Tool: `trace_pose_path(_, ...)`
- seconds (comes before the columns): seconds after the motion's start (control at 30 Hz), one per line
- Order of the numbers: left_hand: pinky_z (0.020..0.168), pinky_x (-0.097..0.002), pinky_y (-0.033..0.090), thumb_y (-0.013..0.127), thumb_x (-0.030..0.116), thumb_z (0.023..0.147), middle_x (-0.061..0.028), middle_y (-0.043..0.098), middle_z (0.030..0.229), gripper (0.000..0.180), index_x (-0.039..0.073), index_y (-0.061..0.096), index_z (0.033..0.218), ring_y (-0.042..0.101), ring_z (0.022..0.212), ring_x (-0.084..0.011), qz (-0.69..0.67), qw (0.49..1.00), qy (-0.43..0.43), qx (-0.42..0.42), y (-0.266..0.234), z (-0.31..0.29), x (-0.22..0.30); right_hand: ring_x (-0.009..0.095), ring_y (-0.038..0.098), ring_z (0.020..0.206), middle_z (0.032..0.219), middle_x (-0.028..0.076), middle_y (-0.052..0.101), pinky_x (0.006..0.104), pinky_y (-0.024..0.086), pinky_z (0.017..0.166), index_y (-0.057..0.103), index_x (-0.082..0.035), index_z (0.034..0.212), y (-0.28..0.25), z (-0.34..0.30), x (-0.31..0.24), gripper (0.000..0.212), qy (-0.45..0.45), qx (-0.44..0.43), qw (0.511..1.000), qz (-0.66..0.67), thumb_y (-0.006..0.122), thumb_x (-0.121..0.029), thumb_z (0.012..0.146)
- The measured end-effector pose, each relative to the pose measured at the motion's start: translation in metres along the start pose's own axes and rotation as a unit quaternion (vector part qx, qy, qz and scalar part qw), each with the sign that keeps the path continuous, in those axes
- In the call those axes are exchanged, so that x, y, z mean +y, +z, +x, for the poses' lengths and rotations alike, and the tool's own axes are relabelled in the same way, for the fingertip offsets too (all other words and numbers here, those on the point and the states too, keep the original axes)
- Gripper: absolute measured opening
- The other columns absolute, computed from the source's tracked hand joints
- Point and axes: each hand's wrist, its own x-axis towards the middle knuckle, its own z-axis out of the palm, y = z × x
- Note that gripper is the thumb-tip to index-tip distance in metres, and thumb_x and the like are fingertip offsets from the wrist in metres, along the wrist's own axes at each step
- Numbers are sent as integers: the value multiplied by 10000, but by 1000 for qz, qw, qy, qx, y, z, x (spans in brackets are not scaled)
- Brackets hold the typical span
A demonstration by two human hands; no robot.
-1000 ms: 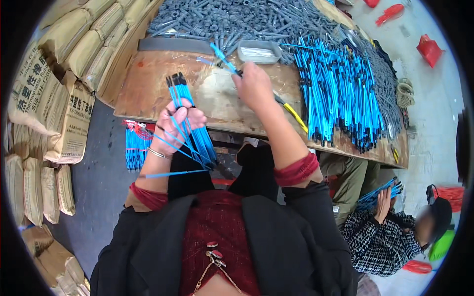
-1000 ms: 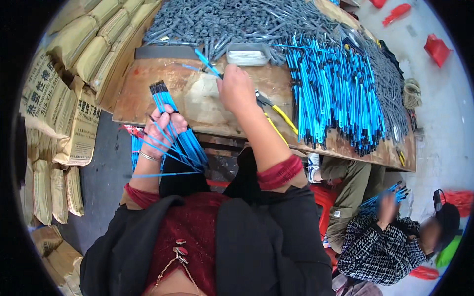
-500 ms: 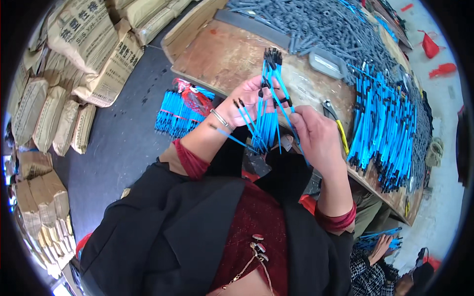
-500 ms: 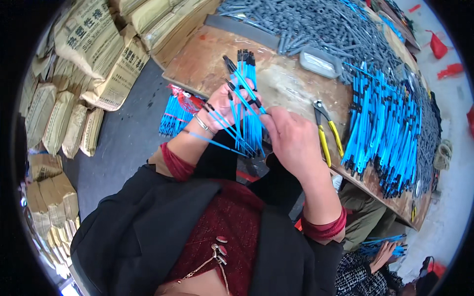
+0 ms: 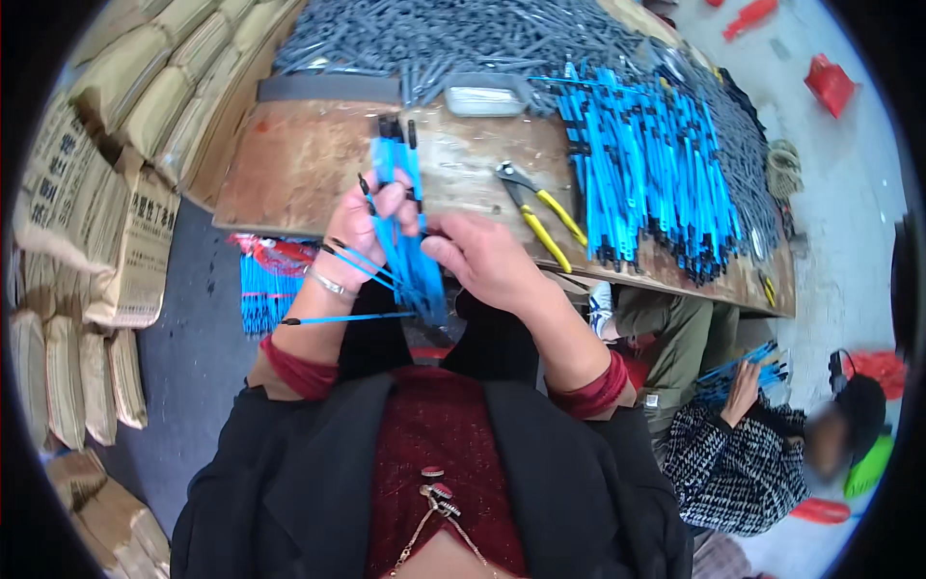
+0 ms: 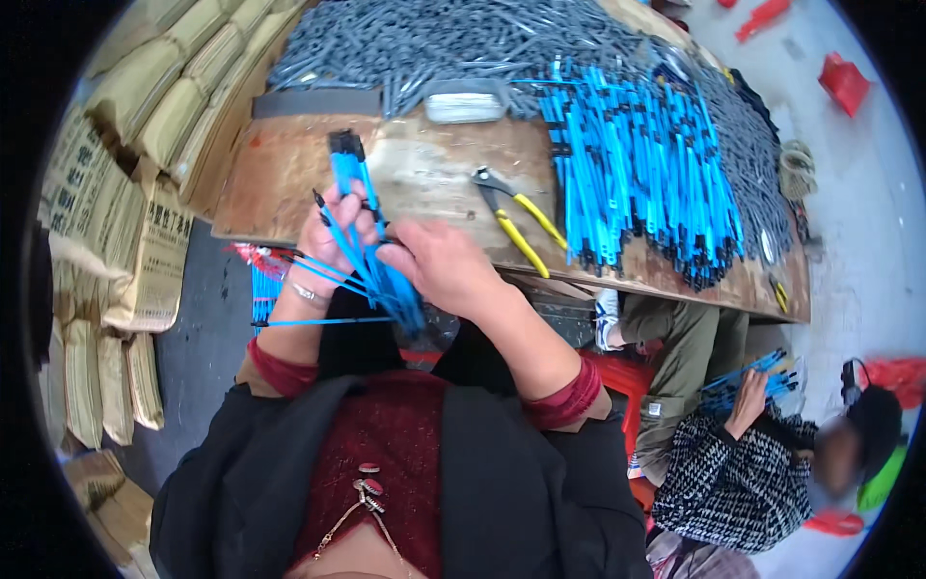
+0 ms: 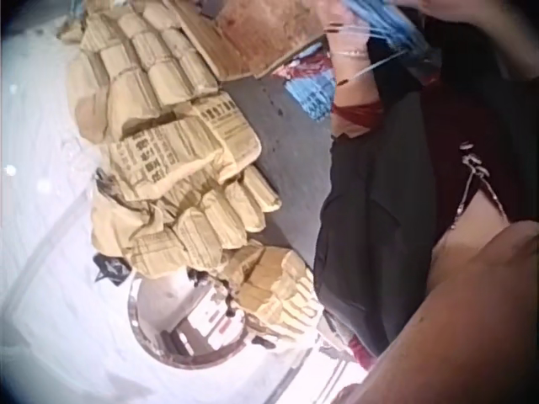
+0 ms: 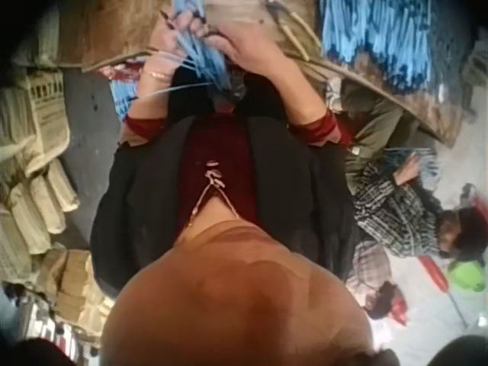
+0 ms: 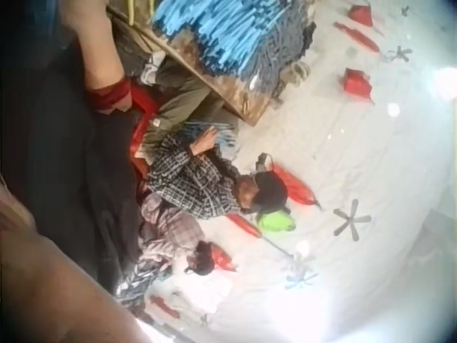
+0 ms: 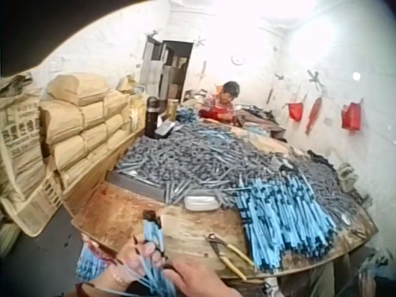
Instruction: The person gathers umbrella ribs, threads wire through their tips, and secures them onto a central hub using pliers.
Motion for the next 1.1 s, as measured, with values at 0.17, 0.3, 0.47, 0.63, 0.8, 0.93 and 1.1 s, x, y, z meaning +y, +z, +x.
trace_pose_path(0.17, 486, -277, 401, 636, 168, 807, -13, 505, 639, 223, 65, 519, 966, 533, 584, -153, -75, 992, -43, -93, -20, 0, 7, 290, 604, 785, 850, 141, 622, 369, 485, 698, 594, -38, 993, -68, -1, 53, 227, 33, 132, 971, -194, 605, -160, 802)
trace_pose_path(0.3, 493, -260, 406, 593, 170, 849, -52, 556, 651, 163, 69, 536, 964, 535, 556, -155, 33, 984, -18, -174, 1, -14, 1, 336, 599, 826, 871, 181, 623, 400, 483, 718, 630, -61, 893, -151, 20, 104, 230, 162, 277, 846, -426, 515, -257, 858)
trace_pose_path(0.47, 493, -251, 406, 593, 192, 853, -77, 584, 665, 172, 68, 552, 966, 539, 540, -159, 119, 983, 107, 95, 29, 3, -3, 396, 587, 828, 892, 223, 616, 471, 467, 739, 613, -28, 858, -180, 31, 166, 308, 274, 152, 857, -408, 493, -312, 852)
trace_pose_path(0.63, 518, -263, 432, 599, 184, 847, -94, 609, 712, 179, 66, 563, 977, 566, 580, -174, 73, 991, 10, -112, -2, -4, 9, 387, 587, 868, 893, 218, 621, 455, 458, 777, 586, -17, 927, -207, 46, 178, 324, 300, 294, 857, -298, 491, -321, 863)
trace_pose_path(0.8, 544, -274, 459, 602, 173, 842, -112, 636, 768, 186, 66, 564, 989, 586, 606, -178, 104, 989, 32, -100, 2, 3, 7, 387, 587, 879, 903, 214, 623, 454, 463, 774, 581, -33, 927, -227, 74, 138, 306, 213, 250, 846, -420, 489, -318, 866)
trace_pose_path(0.93, 558, -284, 474, 606, 168, 837, -119, 643, 787, 188, 65, 565, 989, 597, 619, -184, 105, 991, 26, -83, 2, 4, 7, 426, 581, 859, 888, 250, 611, 490, 462, 747, 566, -35, 955, -244, 84, 108, 304, 240, 101, 829, -495, 487, -312, 856)
trace_pose_path(1.1, 589, -304, 501, 610, 149, 832, -127, 650, 816, 196, 68, 560, 1003, 628, 673, -205, 88, 995, 10, -46, -9, 3, 7, 390, 582, 893, 910, 207, 623, 474, 462, 755, 581, -76, 956, -246, 94, 72, 278, 208, 193, 791, -542, 470, -319, 881)
